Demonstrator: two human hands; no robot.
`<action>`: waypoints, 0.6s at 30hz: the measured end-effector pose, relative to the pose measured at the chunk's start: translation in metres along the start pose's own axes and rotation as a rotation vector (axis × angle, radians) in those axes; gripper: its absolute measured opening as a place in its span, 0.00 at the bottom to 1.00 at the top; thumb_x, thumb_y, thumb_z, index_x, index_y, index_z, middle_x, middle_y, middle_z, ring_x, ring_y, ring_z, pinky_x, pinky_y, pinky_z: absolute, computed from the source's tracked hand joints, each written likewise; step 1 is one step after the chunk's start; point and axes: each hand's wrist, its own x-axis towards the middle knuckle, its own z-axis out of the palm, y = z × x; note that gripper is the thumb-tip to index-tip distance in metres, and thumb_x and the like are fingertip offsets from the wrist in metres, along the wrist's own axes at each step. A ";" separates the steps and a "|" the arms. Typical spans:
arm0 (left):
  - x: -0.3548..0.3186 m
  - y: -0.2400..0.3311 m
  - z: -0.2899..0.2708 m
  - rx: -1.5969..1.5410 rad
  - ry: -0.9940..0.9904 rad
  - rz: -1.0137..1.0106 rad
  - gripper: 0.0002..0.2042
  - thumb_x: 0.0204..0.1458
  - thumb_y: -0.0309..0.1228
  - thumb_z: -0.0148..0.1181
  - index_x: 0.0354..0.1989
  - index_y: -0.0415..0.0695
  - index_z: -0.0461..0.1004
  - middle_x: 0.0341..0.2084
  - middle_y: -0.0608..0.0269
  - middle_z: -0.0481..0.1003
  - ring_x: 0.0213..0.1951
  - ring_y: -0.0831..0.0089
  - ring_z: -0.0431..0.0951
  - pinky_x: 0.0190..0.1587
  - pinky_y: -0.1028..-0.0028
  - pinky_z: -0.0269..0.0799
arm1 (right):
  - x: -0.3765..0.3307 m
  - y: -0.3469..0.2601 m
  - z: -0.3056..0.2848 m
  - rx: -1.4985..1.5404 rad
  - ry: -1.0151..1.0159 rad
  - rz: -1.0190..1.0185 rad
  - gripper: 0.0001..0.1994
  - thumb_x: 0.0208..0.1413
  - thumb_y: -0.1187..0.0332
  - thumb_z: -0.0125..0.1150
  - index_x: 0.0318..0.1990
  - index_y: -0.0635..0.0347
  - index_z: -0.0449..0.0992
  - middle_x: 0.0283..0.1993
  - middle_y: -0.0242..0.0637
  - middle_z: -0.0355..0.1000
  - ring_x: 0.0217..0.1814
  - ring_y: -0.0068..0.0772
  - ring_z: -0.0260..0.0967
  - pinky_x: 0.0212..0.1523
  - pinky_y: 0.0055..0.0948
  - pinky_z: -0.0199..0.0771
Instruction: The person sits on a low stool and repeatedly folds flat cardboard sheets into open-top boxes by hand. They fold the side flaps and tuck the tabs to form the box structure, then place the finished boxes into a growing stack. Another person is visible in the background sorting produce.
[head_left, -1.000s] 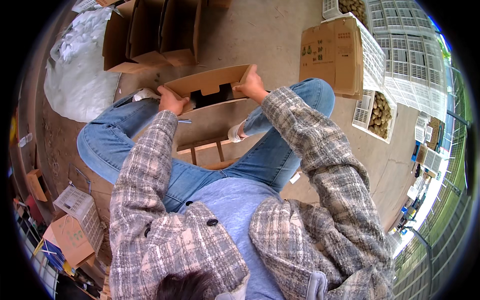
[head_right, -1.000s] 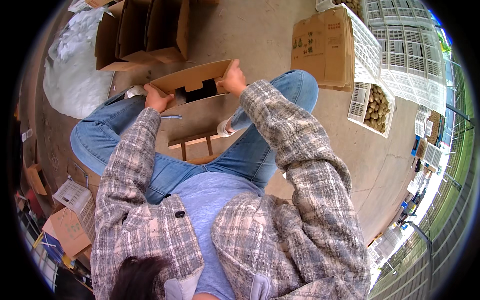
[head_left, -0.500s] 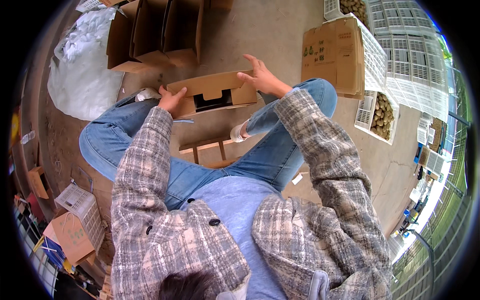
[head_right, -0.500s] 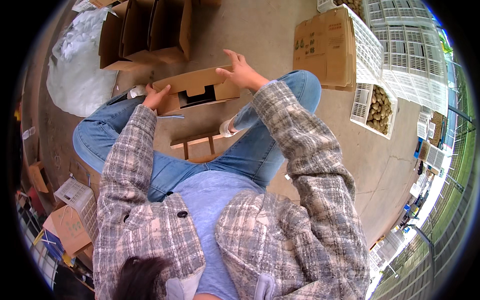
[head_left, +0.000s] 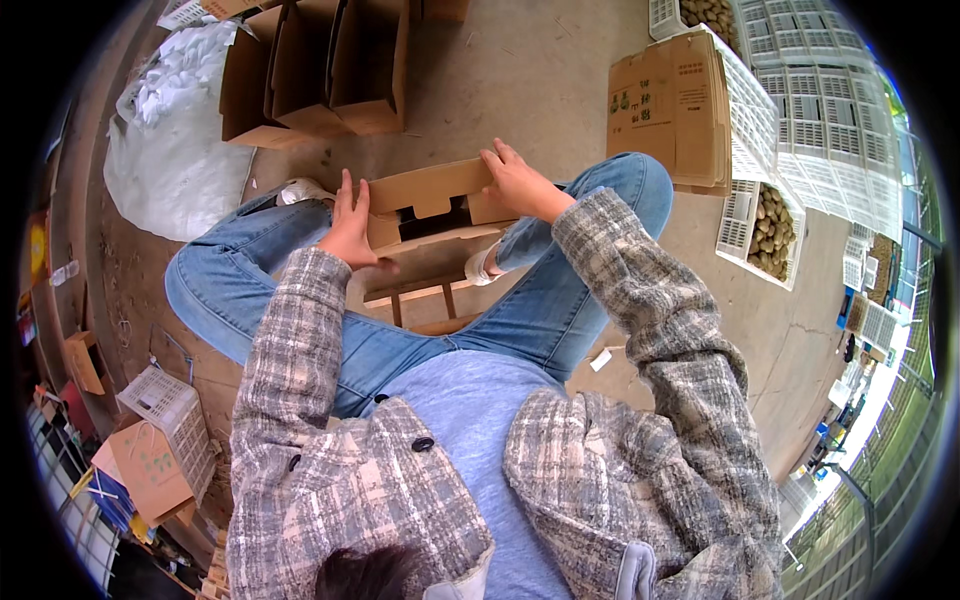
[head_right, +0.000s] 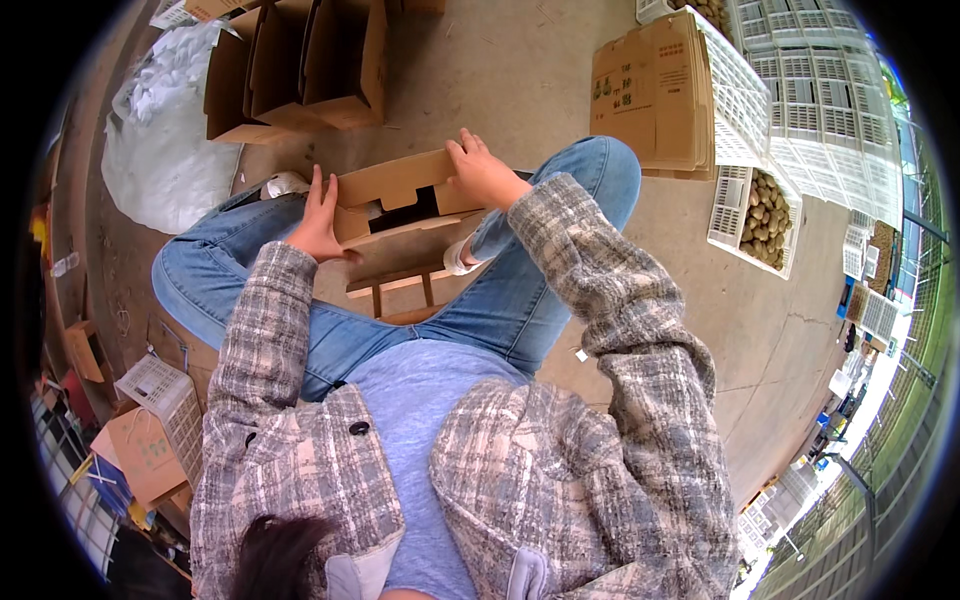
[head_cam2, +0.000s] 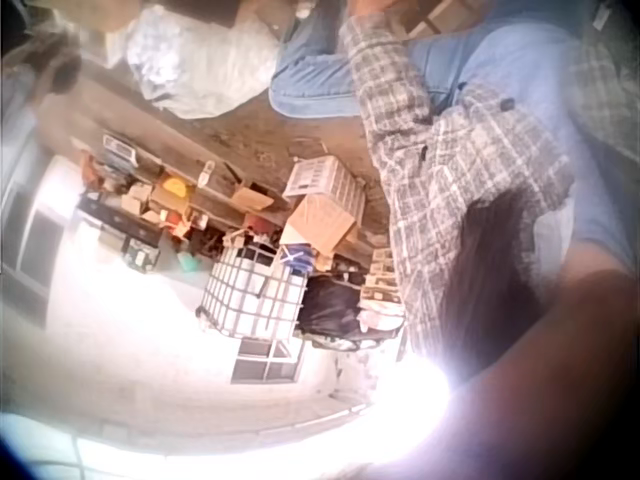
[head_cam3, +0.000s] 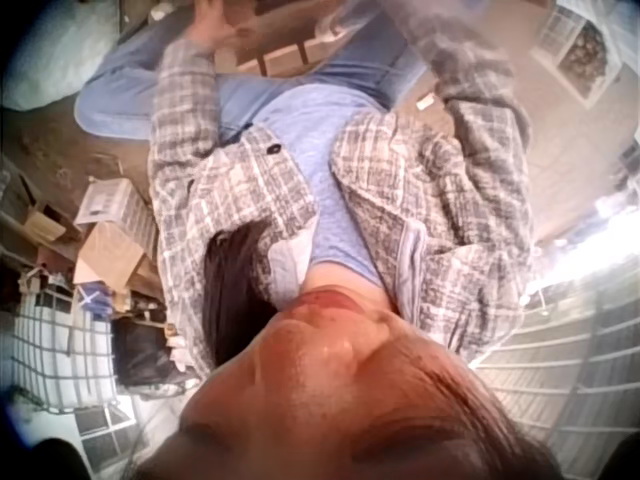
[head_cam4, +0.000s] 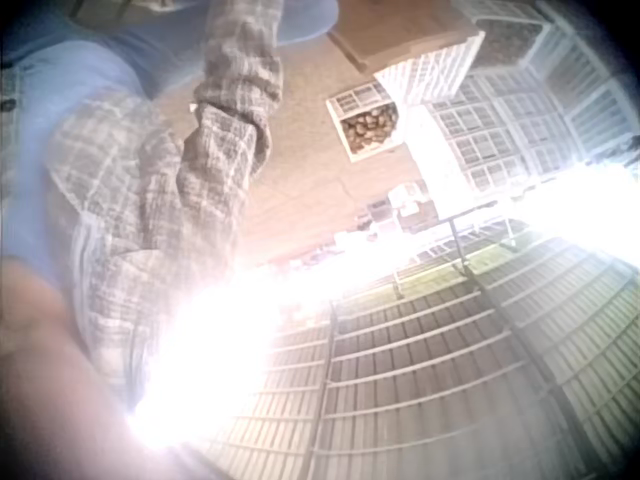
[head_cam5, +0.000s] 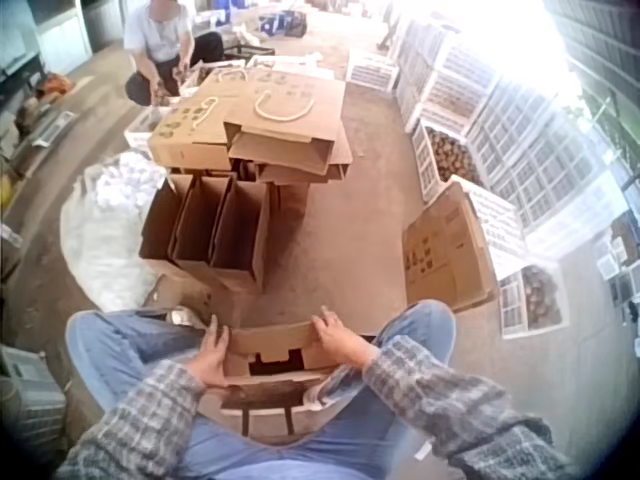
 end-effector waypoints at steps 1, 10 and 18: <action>0.008 -0.006 0.002 -0.103 0.052 -0.001 0.77 0.18 0.50 0.86 0.76 0.43 0.32 0.73 0.37 0.22 0.75 0.44 0.37 0.74 0.58 0.48 | 0.003 -0.003 0.000 0.172 0.027 0.040 0.40 0.56 0.47 0.66 0.71 0.56 0.58 0.76 0.69 0.38 0.77 0.69 0.42 0.74 0.48 0.52; 0.031 -0.005 -0.001 -0.231 0.402 -0.043 0.58 0.21 0.43 0.87 0.66 0.44 0.57 0.67 0.49 0.53 0.67 0.48 0.58 0.71 0.57 0.59 | 0.004 -0.010 -0.030 0.434 -0.126 -0.005 0.41 0.50 0.39 0.69 0.67 0.50 0.65 0.78 0.67 0.31 0.81 0.64 0.32 0.75 0.51 0.45; 0.057 -0.025 0.017 -0.300 0.584 -0.028 0.47 0.37 0.43 0.80 0.66 0.44 0.60 0.67 0.51 0.55 0.67 0.50 0.59 0.69 0.58 0.58 | 0.007 -0.033 0.001 0.433 0.376 0.292 0.61 0.39 0.39 0.77 0.72 0.65 0.45 0.73 0.64 0.45 0.74 0.61 0.51 0.69 0.44 0.60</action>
